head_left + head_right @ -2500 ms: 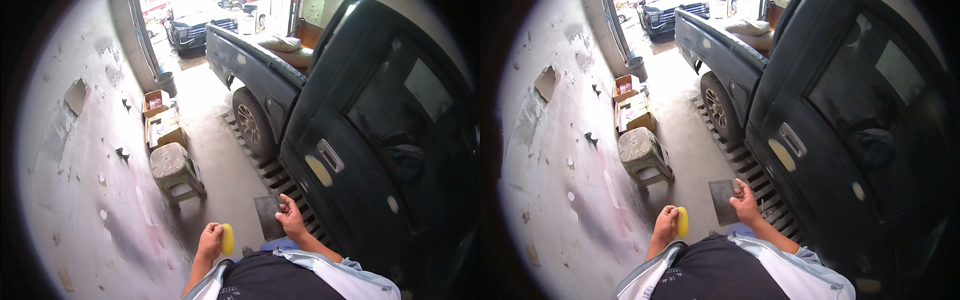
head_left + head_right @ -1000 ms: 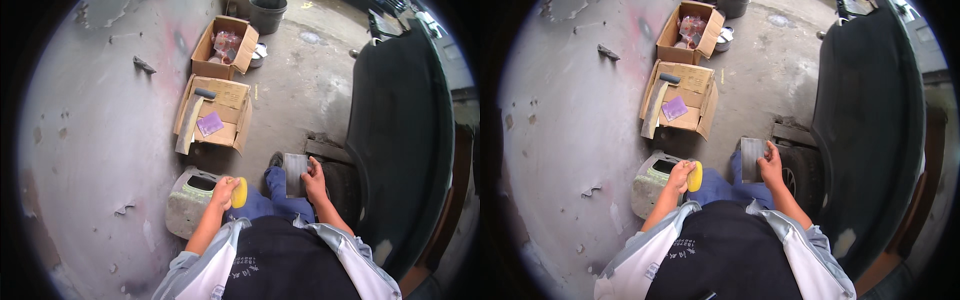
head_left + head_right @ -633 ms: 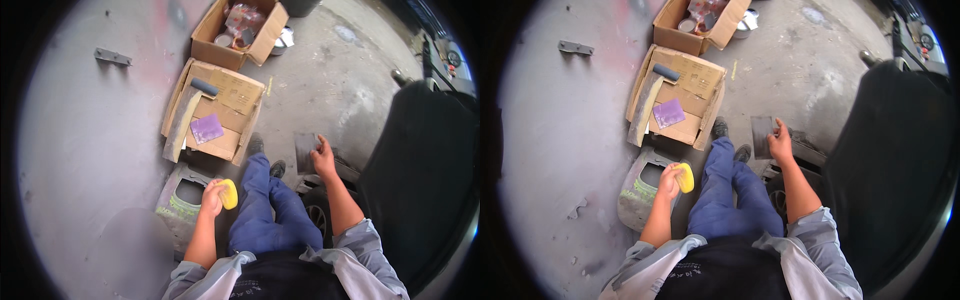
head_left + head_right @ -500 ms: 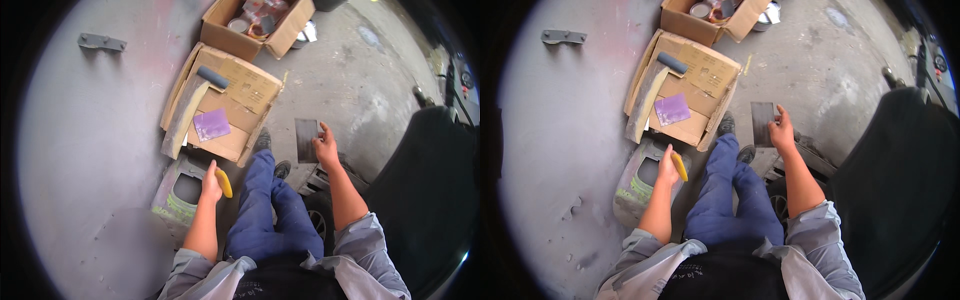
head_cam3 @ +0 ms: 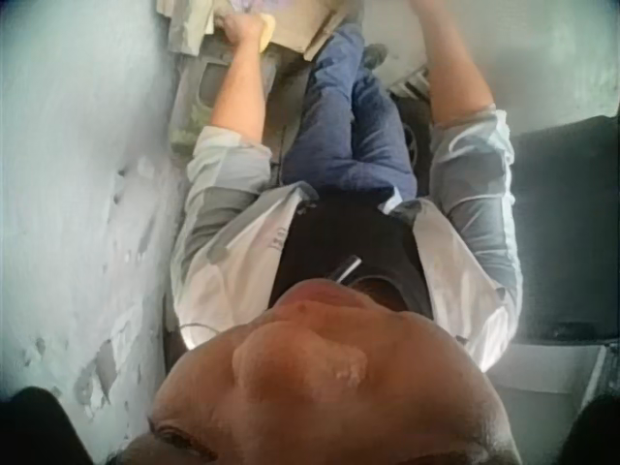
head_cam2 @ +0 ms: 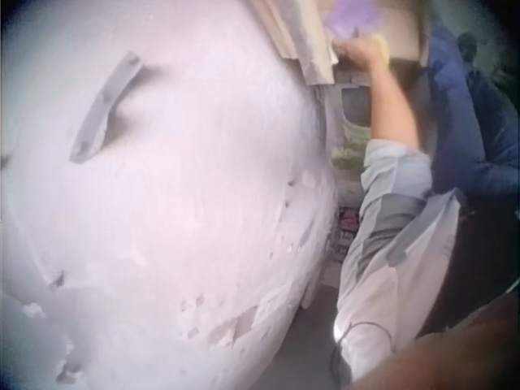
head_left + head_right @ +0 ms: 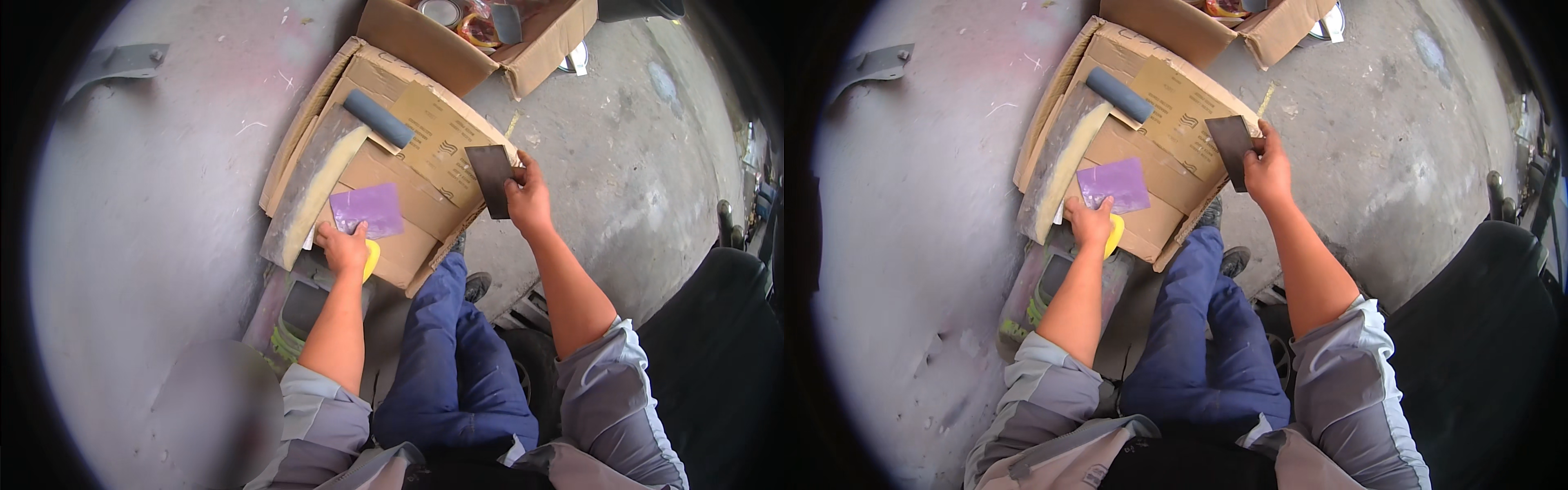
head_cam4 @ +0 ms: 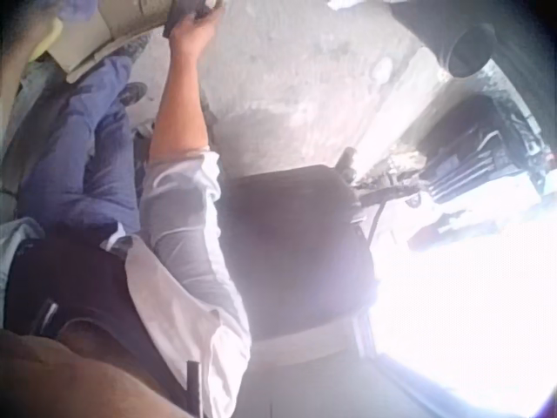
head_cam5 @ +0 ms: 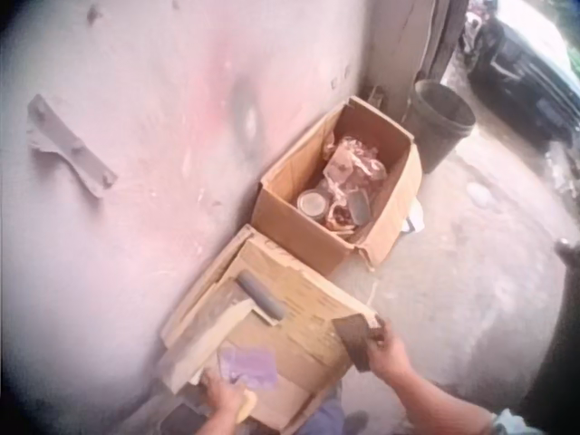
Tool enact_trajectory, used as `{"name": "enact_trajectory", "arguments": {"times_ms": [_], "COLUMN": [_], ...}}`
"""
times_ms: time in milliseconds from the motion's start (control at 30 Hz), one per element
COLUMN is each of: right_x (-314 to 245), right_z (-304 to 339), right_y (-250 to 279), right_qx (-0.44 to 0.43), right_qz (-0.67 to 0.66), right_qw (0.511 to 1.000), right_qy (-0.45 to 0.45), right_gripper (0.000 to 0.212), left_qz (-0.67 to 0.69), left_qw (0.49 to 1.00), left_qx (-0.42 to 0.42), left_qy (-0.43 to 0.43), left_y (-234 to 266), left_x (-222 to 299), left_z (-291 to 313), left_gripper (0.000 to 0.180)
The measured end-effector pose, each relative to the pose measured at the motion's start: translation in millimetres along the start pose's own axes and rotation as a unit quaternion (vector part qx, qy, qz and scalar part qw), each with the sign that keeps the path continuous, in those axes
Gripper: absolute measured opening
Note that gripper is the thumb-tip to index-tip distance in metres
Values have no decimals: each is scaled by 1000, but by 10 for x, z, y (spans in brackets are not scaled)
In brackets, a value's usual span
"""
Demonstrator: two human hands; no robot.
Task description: The person retrieves a yellow sponge and a purple sanding pad, then rubs the pad against the sponge repeatedly. Later, the person picks up a metal putty knife, scoops a beige paste from a paint can, and spreads it onto a small metal plate.
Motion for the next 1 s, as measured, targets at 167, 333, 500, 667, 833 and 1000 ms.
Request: {"name": "enact_trajectory", "arguments": {"times_ms": [167, 333, 500, 667, 833, 1000], "right_x": [218, 261, -88, -963, -1269, -1356], "right_z": [-2, 198, 917, 1456, 1447, 1266], "right_y": [26, 225, 374, 593, 1417, 2467], "right_qx": [95, 86, -84, -150, -82, -43], "right_qz": [77, 58, -66, -374, -481, -524], "right_qw": [984, 992, 990, 854, 822, 825], "right_qy": [128, 78, -89, -327, -293, -208], "right_gripper": [63, 67, 61, 94, 70, 61], "left_qz": [30, 191, 216, 158, 205, 348], "left_qw": [997, 971, 956, 832, 749, 739], "left_qx": [-68, -134, -92, 3, -42, -116], "left_qy": [4, 50, -173, -531, -629, -566], "left_y": [-418, -254, 754, 1595, 2066, 2481], "left_x": [-496, -741, -187, 459, 1101, 1750], "left_z": [-330, -152, 619, 1433, 1871, 2188], "left_gripper": [44, 28, 13, 26, 37, 42]}}
Point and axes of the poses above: each hand's wrist, its own z-axis away from the middle knuckle, its own y-axis out of the back of the hand, x = y × z, the point moved 2 cm from there along -z, towards the middle knuckle, and after that the axes turned 12 degrees about x, right-handed, at the moved point
